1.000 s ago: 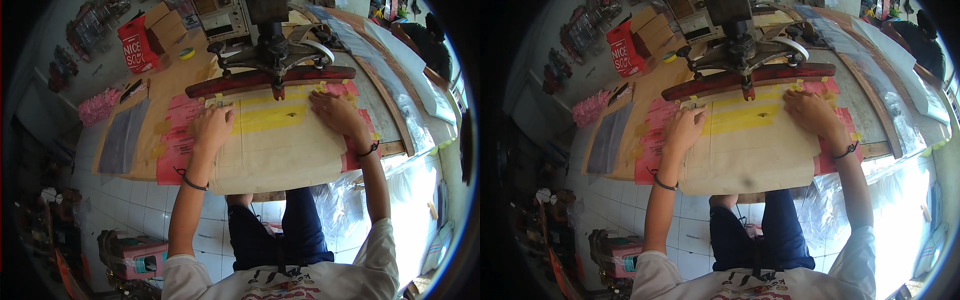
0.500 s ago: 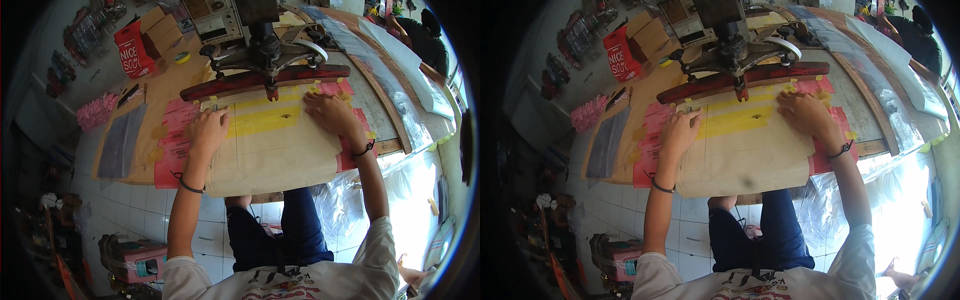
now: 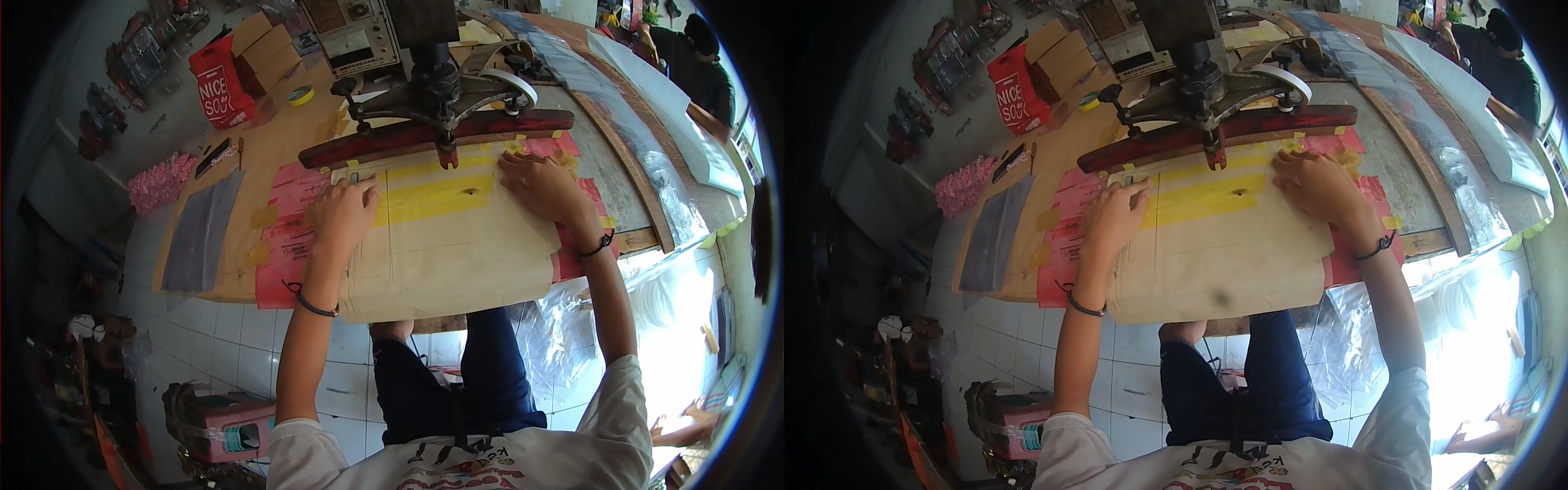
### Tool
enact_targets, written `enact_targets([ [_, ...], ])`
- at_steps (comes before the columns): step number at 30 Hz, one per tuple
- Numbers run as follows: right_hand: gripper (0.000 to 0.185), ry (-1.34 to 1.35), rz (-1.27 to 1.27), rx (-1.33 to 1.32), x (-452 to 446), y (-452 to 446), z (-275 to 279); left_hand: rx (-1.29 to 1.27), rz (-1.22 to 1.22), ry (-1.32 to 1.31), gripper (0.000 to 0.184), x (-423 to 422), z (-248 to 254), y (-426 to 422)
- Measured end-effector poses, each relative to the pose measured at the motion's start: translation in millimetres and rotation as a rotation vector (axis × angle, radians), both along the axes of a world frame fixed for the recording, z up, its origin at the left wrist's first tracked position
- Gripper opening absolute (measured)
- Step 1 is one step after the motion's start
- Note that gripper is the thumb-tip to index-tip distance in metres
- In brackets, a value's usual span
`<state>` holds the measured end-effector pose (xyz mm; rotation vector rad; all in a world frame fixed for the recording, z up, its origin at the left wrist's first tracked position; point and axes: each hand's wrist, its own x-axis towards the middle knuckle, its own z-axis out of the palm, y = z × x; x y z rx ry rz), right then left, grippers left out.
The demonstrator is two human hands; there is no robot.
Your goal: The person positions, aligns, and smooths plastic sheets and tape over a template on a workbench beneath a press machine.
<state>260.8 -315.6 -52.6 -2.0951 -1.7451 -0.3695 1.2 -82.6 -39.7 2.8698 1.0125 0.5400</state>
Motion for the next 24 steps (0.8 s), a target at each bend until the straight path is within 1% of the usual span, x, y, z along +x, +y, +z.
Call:
enact_targets([
  [4,0.035,0.028,0.024,-0.033,0,0,5,0.036,-0.025,0.001,0.033,-1,-3,4],
  [10,0.036,0.000,0.017,-0.015,2,1,1,0.057,-0.032,-0.007,0.033,-2,-4,4],
  [13,0.041,0.093,-0.032,-0.120,-2,0,9,0.062,-0.038,-0.001,0.033,-2,-6,5],
  [19,0.040,0.120,-0.029,-0.134,-2,0,9,0.056,-0.035,0.020,0.033,-2,-5,4],
  [22,0.036,0.006,0.029,-0.028,2,1,1,0.058,-0.027,0.029,0.034,-3,-4,2],
  [24,0.036,0.002,0.036,-0.024,4,1,0,0.069,-0.027,0.029,0.034,-3,-4,2],
])
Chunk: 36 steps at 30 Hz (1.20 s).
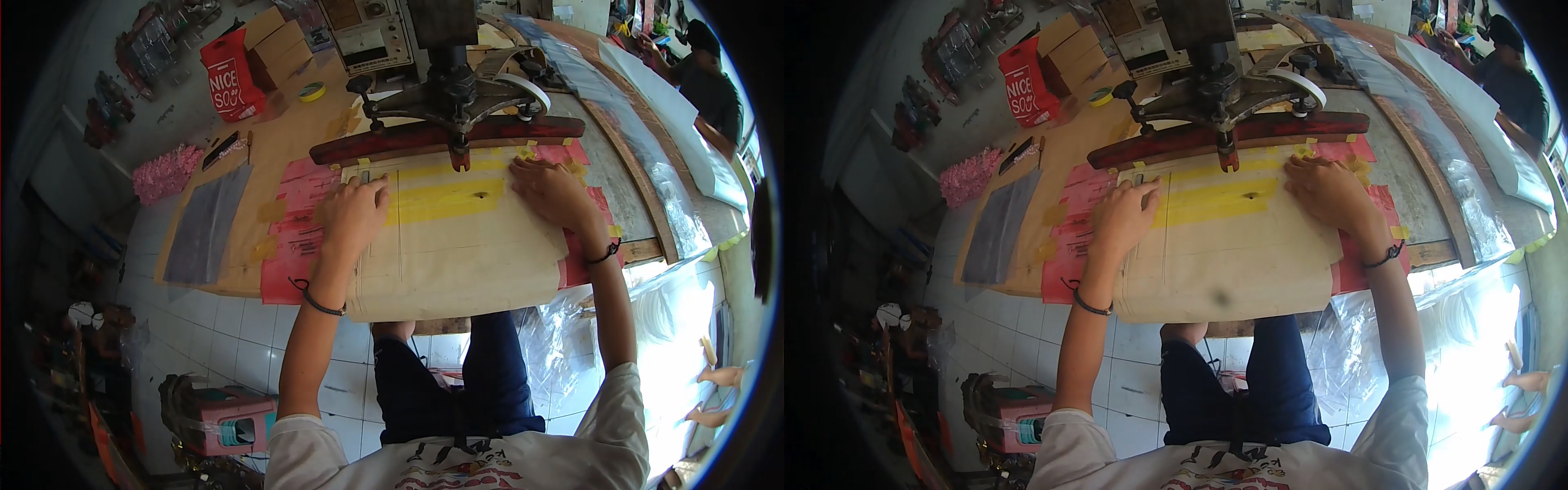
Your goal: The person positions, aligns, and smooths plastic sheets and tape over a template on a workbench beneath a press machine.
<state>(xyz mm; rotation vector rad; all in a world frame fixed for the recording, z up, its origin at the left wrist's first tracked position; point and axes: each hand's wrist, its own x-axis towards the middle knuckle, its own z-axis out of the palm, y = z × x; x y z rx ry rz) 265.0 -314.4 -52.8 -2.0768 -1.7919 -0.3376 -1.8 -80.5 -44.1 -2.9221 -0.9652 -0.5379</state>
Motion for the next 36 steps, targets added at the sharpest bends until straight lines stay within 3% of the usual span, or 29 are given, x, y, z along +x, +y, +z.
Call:
enact_targets([
  [16,0.038,0.103,-0.066,-0.077,-9,0,11,-0.028,-0.013,-0.015,0.033,1,-1,3],
  [19,0.037,0.020,-0.015,-0.008,-3,0,4,-0.025,-0.022,-0.032,0.033,0,-2,3],
  [28,0.035,0.158,-0.046,-0.039,-5,0,10,-0.131,-0.048,-0.057,0.037,0,-4,14],
  [33,0.033,0.088,-0.108,0.140,-27,-15,-9,-0.113,-0.125,-0.015,0.044,-30,-3,-6],
  [36,0.030,0.139,-0.195,0.199,-60,-54,-3,-0.084,-0.041,-0.203,0.044,-68,-17,-42],
])
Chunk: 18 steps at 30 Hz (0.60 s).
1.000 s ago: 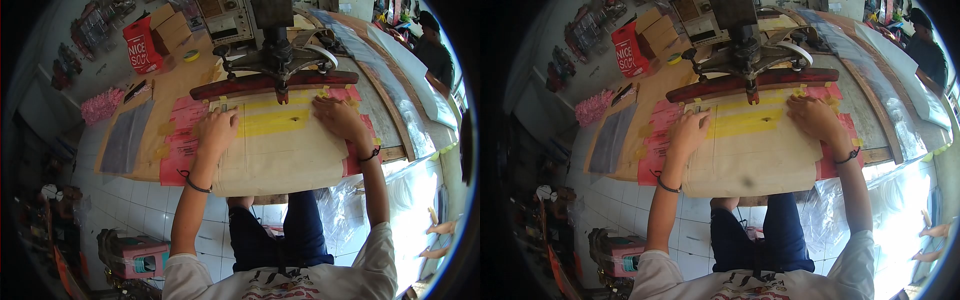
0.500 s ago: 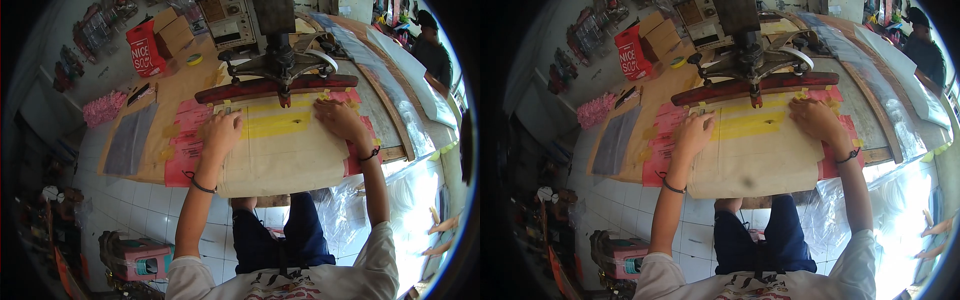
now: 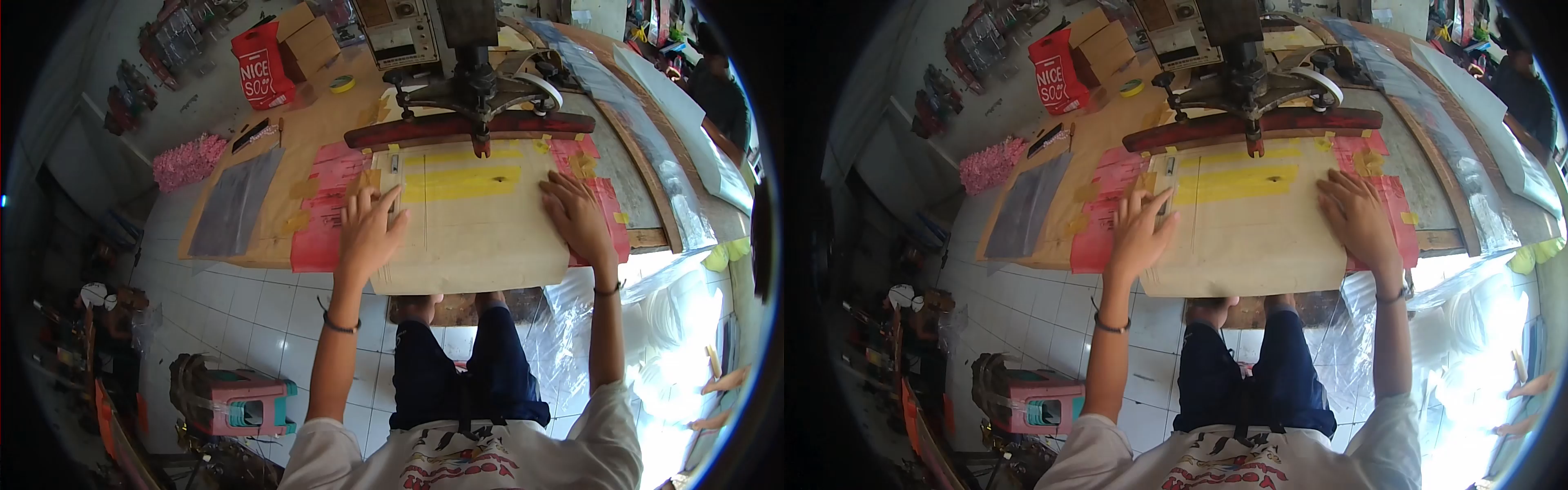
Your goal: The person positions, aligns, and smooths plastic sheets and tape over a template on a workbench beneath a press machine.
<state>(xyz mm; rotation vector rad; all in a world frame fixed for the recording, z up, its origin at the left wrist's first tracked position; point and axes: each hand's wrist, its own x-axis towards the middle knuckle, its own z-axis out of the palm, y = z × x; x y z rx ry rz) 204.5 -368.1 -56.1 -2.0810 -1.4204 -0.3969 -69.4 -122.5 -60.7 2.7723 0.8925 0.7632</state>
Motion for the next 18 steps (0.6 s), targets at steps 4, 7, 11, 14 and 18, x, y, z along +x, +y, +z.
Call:
enact_targets([
  [4,0.024,0.074,-0.234,0.128,-45,-40,-21,0.166,0.030,-0.155,0.043,-35,-40,-33],
  [7,0.024,-0.070,-0.343,0.400,-62,-38,-74,0.286,0.068,-0.322,0.046,-41,-96,-45],
  [11,0.030,-0.137,-0.397,0.453,-64,-29,-90,0.370,0.094,-0.482,0.049,-34,-133,-46],
  [14,0.032,-0.204,-0.381,0.501,-52,-28,-107,0.349,0.094,-0.536,0.049,-28,-133,-49],
  [18,0.036,-0.248,-0.376,0.540,-45,-26,-115,0.375,0.089,-0.538,0.047,-30,-138,-45],
])
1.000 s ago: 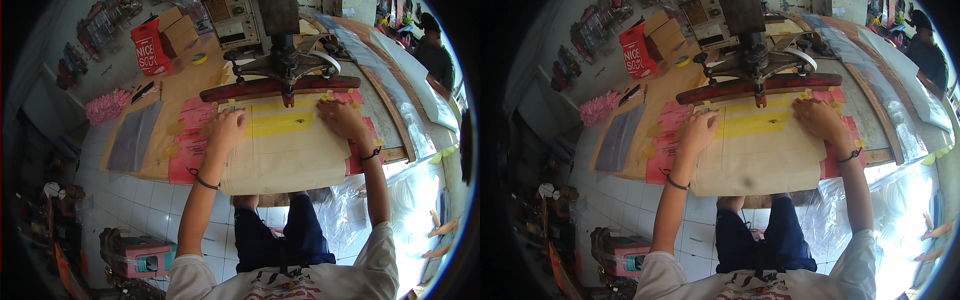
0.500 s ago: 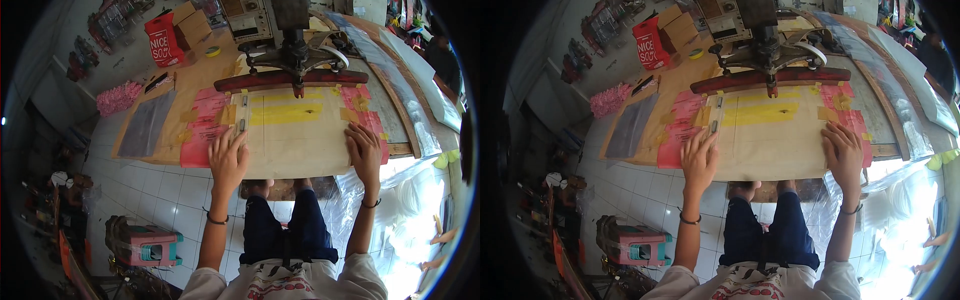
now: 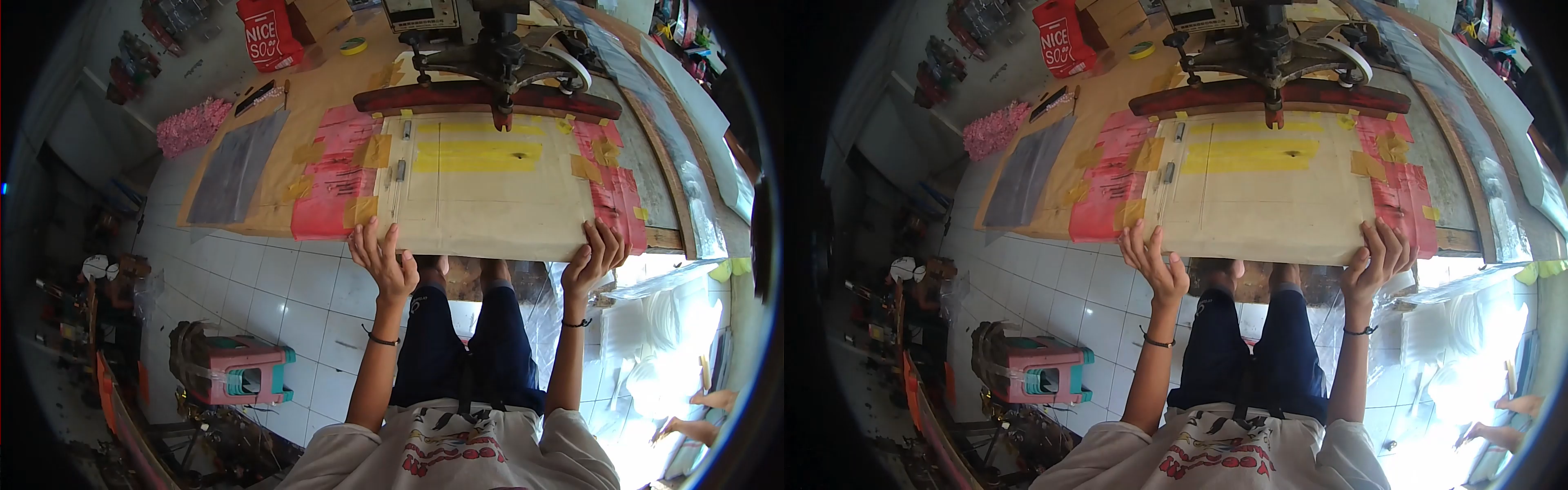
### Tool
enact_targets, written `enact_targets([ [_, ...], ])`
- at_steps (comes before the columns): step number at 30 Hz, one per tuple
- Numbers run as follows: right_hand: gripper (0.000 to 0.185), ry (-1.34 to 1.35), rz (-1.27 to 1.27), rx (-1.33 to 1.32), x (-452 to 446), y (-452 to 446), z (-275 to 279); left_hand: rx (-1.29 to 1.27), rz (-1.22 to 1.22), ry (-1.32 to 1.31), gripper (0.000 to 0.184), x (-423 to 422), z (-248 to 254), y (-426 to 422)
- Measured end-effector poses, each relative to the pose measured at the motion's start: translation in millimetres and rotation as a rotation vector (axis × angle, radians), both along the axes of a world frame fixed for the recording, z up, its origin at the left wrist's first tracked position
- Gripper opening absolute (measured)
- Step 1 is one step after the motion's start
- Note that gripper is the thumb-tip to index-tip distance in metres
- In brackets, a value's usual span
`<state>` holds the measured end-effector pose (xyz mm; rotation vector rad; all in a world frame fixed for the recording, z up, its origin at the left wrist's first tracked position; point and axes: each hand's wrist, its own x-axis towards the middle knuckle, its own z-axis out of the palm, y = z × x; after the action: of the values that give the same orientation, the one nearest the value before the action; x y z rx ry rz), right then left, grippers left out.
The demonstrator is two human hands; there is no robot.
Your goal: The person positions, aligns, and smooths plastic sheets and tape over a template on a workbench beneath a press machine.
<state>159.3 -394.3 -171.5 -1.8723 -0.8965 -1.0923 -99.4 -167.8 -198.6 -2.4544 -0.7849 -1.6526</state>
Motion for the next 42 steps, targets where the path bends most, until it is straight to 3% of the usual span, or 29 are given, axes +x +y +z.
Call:
enact_targets([
  [18,0.040,-0.182,-0.037,0.115,18,14,-17,0.148,-0.011,-0.055,0.037,5,-21,17],
  [42,0.043,-0.127,0.036,0.126,16,12,-15,0.107,-0.037,-0.040,0.036,2,-20,14],
])
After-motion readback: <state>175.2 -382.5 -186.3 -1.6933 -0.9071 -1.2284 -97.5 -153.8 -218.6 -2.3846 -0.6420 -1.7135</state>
